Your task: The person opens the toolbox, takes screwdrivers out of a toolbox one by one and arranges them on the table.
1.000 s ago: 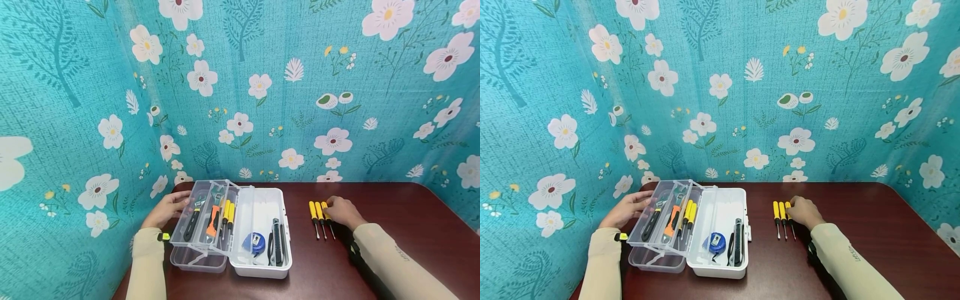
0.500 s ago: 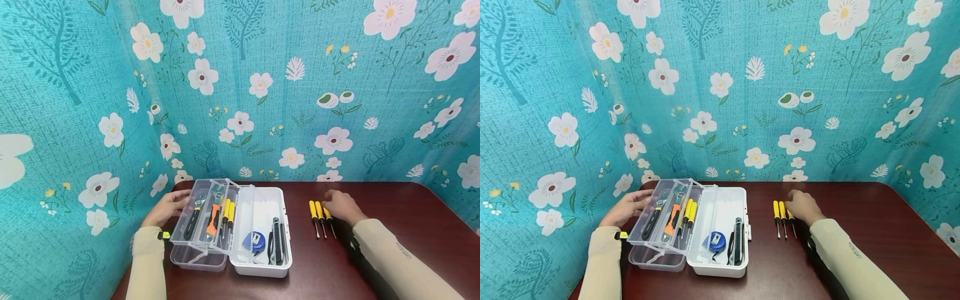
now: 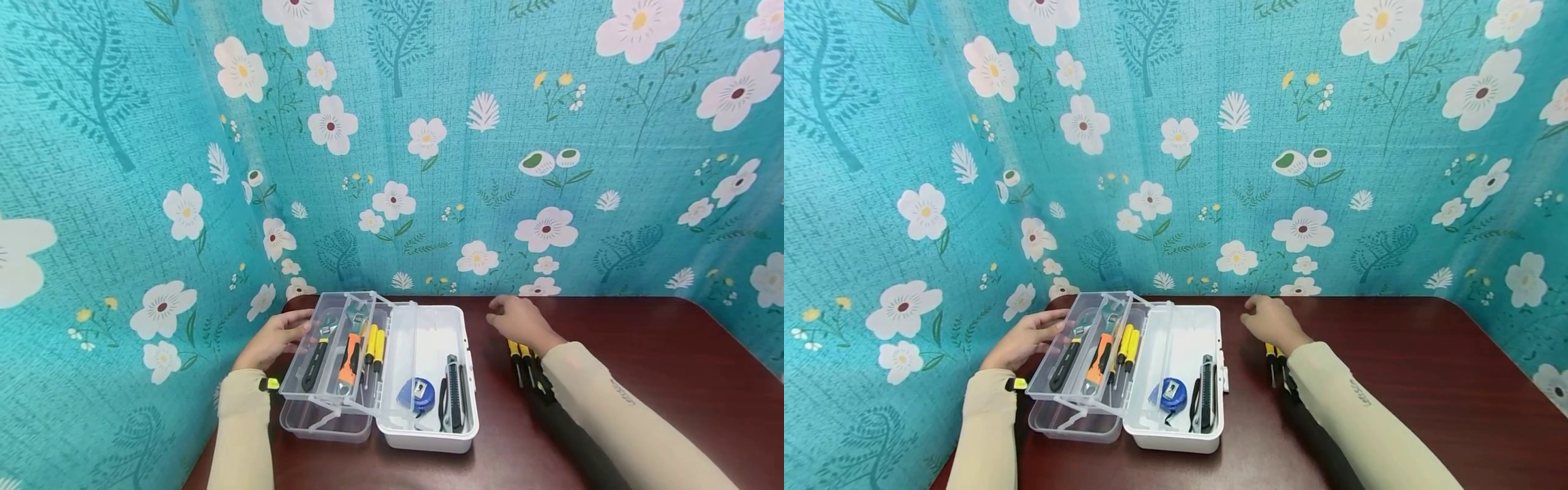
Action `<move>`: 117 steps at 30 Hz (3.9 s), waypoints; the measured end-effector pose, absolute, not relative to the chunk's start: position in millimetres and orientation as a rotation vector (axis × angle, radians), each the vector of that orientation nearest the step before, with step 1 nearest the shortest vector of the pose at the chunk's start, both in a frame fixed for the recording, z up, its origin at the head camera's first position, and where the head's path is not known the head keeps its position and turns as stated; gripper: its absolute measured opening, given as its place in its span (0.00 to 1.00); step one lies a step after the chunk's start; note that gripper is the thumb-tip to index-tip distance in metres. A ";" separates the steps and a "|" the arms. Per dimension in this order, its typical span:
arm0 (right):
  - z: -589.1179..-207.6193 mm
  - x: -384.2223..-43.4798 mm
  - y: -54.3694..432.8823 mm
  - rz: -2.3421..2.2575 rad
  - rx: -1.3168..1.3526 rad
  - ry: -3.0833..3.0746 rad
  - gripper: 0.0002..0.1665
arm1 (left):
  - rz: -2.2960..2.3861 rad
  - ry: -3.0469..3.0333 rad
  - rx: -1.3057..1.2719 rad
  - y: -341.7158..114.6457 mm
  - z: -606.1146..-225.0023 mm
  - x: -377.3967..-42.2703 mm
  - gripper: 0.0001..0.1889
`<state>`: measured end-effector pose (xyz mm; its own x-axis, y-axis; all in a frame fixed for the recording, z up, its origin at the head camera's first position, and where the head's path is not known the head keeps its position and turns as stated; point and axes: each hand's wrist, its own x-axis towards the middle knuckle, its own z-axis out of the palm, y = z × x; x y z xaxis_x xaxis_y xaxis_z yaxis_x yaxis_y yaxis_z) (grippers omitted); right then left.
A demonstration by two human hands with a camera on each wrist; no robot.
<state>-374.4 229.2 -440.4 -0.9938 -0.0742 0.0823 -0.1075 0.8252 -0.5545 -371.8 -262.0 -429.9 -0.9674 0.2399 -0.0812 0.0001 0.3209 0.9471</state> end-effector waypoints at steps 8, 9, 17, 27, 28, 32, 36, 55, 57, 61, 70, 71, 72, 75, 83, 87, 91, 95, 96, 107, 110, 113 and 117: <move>-424.4 -378.7 190.2 0.977 0.239 -2.890 0.21 | 1.681 2.407 0.225 -261.7 -427.6 -371.9 0.24; -421.6 -378.8 185.2 0.979 0.259 -2.888 0.21 | 1.678 2.409 0.225 -261.7 -427.5 -371.7 0.24; -398.4 -377.1 146.4 1.011 0.403 -2.881 0.23 | 1.695 2.390 0.196 -263.1 -431.0 -371.4 0.25; -391.0 -378.1 110.9 0.963 0.488 -2.871 0.21 | 1.705 2.381 0.209 -263.3 -431.9 -372.1 0.24; -390.9 -377.8 107.0 0.965 0.493 -2.875 0.20 | 1.704 2.381 0.211 -263.5 -432.1 -372.3 0.24; -389.3 -375.3 91.1 0.952 0.523 -2.899 0.19 | 1.697 2.375 0.230 -264.0 -432.6 -373.2 0.24; -388.9 -372.5 75.7 0.894 0.561 -2.931 0.22 | 1.708 2.375 0.217 -263.5 -431.9 -373.5 0.23; -400.0 -369.0 41.7 0.883 0.586 -3.033 0.30 | 1.701 2.388 0.216 -258.9 -428.4 -375.6 0.24; -403.5 -370.5 40.2 0.856 0.577 -3.056 0.30 | 1.706 2.383 0.210 -258.2 -429.3 -376.0 0.24; -412.1 -370.7 35.9 0.812 0.620 -3.073 0.32 | 1.706 2.391 0.184 -259.0 -432.4 -374.6 0.24; -415.7 -367.4 28.6 0.797 0.636 -3.073 0.35 | 1.702 2.406 0.189 -262.1 -432.3 -373.5 0.23; -414.4 -367.1 28.5 0.796 0.630 -3.072 0.35 | 1.699 2.411 0.193 -262.4 -431.6 -374.0 0.23; -413.4 -366.9 28.4 0.798 0.622 -3.073 0.34 | 1.698 2.414 0.196 -262.4 -430.7 -374.4 0.23; -410.4 -366.6 27.7 0.796 0.581 -3.082 0.32 | 1.684 2.425 0.215 -263.1 -428.1 -374.8 0.24; -410.0 -363.8 24.3 0.796 0.505 -3.079 0.14 | 1.699 2.400 0.233 -267.7 -427.1 -376.1 0.25; -411.8 -361.9 21.5 0.774 0.451 -3.082 0.10 | 1.714 2.389 0.214 -267.2 -427.2 -375.5 0.24; -414.2 -359.1 19.9 0.725 0.460 -3.079 0.11 | 1.722 2.388 0.195 -266.5 -428.2 -372.7 0.24; -416.1 -356.1 21.7 0.709 0.463 -3.068 0.13 | 1.714 2.381 0.179 -265.1 -432.2 -371.7 0.25; -415.9 -356.1 22.3 0.720 0.464 -3.060 0.13 | 1.712 2.383 0.181 -265.3 -432.7 -371.9 0.25; -409.7 -351.9 37.8 0.889 0.465 -2.979 0.16 | 1.706 2.382 0.202 -261.0 -430.3 -371.2 0.24; -405.6 -351.6 43.6 0.978 0.459 -2.941 0.20 | 1.688 2.399 0.206 -260.4 -427.4 -370.9 0.24; -401.6 -351.1 49.8 1.078 0.467 -2.900 0.19 | 1.663 2.422 0.205 -261.3 -425.5 -370.8 0.25; -397.4 -351.3 57.1 1.183 0.468 -2.842 0.19 | 1.655 2.426 0.198 -264.2 -425.1 -370.5 0.25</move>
<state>-351.3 57.1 -397.4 -0.9545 -0.2639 0.1392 -0.2847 0.6661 -0.6894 -370.5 -264.2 -425.1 -0.9715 0.2205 -0.0876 -0.0011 0.3652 0.9309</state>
